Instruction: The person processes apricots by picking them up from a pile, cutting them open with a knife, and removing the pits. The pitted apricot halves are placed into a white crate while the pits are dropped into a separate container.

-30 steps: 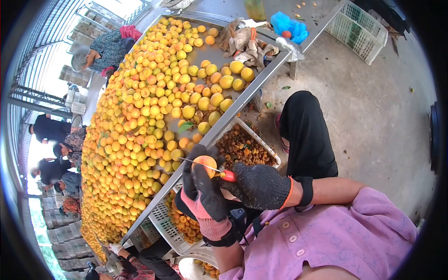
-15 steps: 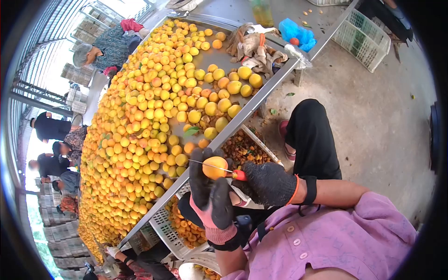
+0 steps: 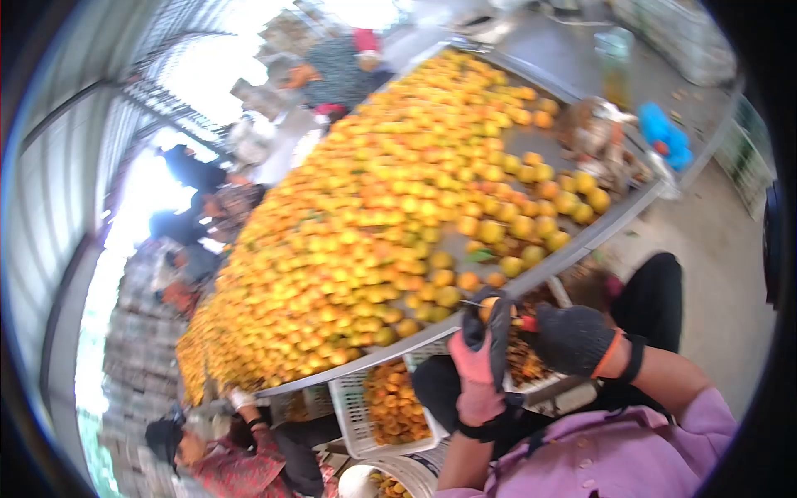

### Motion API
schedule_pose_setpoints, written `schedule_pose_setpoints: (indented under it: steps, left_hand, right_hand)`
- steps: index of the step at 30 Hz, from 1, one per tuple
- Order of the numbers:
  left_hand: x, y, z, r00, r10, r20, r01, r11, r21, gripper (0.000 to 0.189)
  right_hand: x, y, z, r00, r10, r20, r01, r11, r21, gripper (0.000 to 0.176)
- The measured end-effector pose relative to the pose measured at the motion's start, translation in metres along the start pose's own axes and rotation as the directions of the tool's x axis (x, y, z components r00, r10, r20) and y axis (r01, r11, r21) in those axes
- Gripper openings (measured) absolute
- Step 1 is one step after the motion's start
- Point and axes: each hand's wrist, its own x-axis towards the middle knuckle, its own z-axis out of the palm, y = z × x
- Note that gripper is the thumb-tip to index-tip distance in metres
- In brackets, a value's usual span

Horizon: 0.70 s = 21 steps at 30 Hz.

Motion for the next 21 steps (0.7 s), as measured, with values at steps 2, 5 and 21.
schedule_pose_setpoints:
  steps: [2, 5, 21]
  left_hand:
    - [0.026, 0.003, 0.003, 0.998, -0.029, 0.048, 0.027, 0.999, 0.039, 0.024]
    - [0.031, 0.062, 0.027, 0.980, -0.044, 0.192, 0.060, 0.995, -0.079, 0.030]
    - [0.133, 0.031, 0.001, 0.930, -0.189, 0.315, 0.335, 0.786, -0.519, 0.055]
  right_hand:
    - [0.014, 0.005, 0.000, 0.992, -0.123, -0.030, 0.122, 0.992, -0.022, 0.018]
    - [0.037, 0.016, 0.000, 0.999, -0.051, -0.006, 0.050, 0.997, -0.051, 0.018]
    - [0.101, 0.088, 0.038, 0.877, 0.323, -0.356, -0.142, 0.882, 0.450, 0.038]
